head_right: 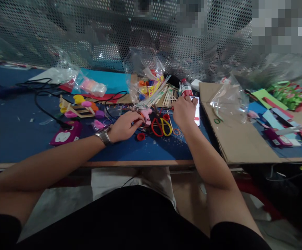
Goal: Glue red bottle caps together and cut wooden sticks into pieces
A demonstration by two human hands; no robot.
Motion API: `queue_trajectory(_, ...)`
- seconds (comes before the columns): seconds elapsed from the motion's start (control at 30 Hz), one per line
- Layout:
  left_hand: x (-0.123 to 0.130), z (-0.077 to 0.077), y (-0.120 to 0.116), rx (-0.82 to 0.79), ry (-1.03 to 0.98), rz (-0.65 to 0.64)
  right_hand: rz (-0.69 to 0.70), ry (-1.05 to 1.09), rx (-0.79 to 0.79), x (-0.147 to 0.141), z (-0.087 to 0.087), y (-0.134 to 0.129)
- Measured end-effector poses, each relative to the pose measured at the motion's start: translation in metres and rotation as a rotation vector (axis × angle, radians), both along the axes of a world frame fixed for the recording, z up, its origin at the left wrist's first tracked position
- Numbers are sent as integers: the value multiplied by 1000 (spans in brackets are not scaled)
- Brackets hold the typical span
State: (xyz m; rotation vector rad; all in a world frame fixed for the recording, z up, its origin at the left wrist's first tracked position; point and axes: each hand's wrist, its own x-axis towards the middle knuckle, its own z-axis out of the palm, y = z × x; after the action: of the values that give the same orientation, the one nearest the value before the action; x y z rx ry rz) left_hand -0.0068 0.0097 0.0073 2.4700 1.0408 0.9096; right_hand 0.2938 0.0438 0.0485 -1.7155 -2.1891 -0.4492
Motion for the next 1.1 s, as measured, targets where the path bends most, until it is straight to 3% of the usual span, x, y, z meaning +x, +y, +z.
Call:
queue_trajectory(0.33, -3, -2, 2, -17, 256, 89, 69, 123, 14, -12, 0, -2)
queue_trajectory(0.4, -2, -1, 2, -26, 281, 105, 219, 162, -95, -21, 0, -6)
queue_trajectory(0.53, -3, 1, 1, -38, 306, 136, 794, 240, -373, -43, -4, -24)
queue_trajectory(0.6, -2, 1, 0, -40, 311, 145, 938, 188, -521, -52, -9, -34)
queue_trajectory(0.8, 0, 4, -2, -33, 233, 166, 857, -112, -515, -61, -15, -43)
queue_trajectory(0.97, 1, 10, -7, -65, -23, 44, 1027, 204, -499, -50, 2, -44)
queue_trajectory(1.1, 0, 12, -12, -131, -37, -97, 920, 417, -246, -42, 7, -43)
